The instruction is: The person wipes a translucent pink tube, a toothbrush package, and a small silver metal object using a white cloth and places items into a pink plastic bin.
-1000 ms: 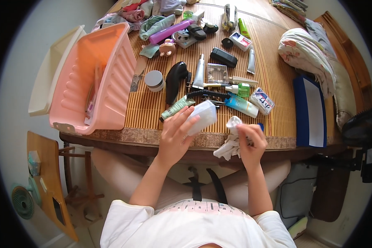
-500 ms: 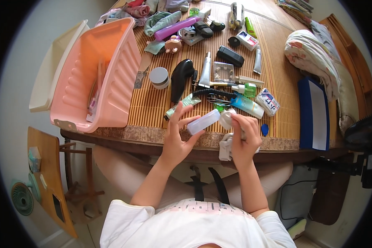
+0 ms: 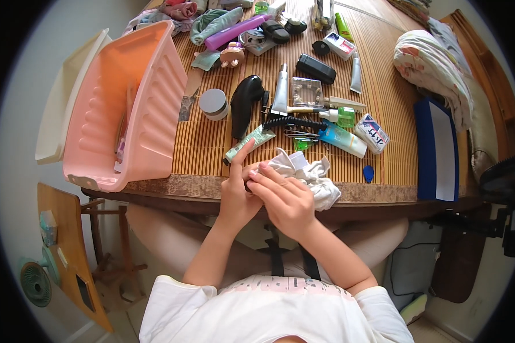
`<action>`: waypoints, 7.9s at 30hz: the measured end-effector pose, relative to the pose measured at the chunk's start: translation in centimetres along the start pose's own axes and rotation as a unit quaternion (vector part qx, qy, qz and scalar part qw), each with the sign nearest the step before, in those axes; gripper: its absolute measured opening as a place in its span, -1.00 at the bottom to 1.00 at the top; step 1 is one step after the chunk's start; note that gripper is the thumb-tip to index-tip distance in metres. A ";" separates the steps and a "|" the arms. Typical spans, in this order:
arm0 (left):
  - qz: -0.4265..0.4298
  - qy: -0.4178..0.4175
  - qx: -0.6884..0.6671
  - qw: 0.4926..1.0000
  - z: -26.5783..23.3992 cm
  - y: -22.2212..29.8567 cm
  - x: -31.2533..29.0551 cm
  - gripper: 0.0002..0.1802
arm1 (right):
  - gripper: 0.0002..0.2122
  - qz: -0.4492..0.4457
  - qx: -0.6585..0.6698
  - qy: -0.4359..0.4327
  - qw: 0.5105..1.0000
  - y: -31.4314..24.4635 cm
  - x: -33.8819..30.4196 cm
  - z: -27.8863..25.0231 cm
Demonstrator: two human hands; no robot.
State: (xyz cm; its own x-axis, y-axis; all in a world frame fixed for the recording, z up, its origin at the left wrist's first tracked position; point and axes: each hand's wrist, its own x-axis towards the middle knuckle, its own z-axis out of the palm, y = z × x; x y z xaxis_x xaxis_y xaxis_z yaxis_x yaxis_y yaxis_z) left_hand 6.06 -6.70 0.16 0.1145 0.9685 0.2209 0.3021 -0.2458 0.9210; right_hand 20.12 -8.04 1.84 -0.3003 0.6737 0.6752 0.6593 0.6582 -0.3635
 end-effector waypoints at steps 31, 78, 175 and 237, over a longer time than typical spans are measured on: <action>0.066 0.060 -0.242 0.966 -0.8 -0.3 0.7 -0.64 | -0.76 0.377 0.126 0.087 0.914 3.7 -5.0 -6.0; 0.126 -0.054 0.083 0.987 -0.2 1.3 -0.3 -0.50 | -0.71 0.221 -0.102 -0.073 0.967 3.9 -5.6 -4.8; 0.081 -0.121 0.116 0.983 -1.6 -0.5 2.8 0.32 | -0.72 0.125 0.127 -0.098 0.979 3.4 -1.7 -3.2; 0.366 -0.013 0.314 0.876 -1.1 1.5 0.9 -0.89 | -0.80 0.464 0.281 0.192 0.818 1.9 -5.8 -7.1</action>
State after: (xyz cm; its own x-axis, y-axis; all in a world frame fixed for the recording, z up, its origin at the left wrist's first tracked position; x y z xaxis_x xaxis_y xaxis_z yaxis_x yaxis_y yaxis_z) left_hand 5.59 -6.19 2.03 0.5134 0.5430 0.6645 0.5989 -0.7813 0.1757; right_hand 27.99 -13.08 1.81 0.4590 0.8868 0.0532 0.0275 0.0457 -0.9986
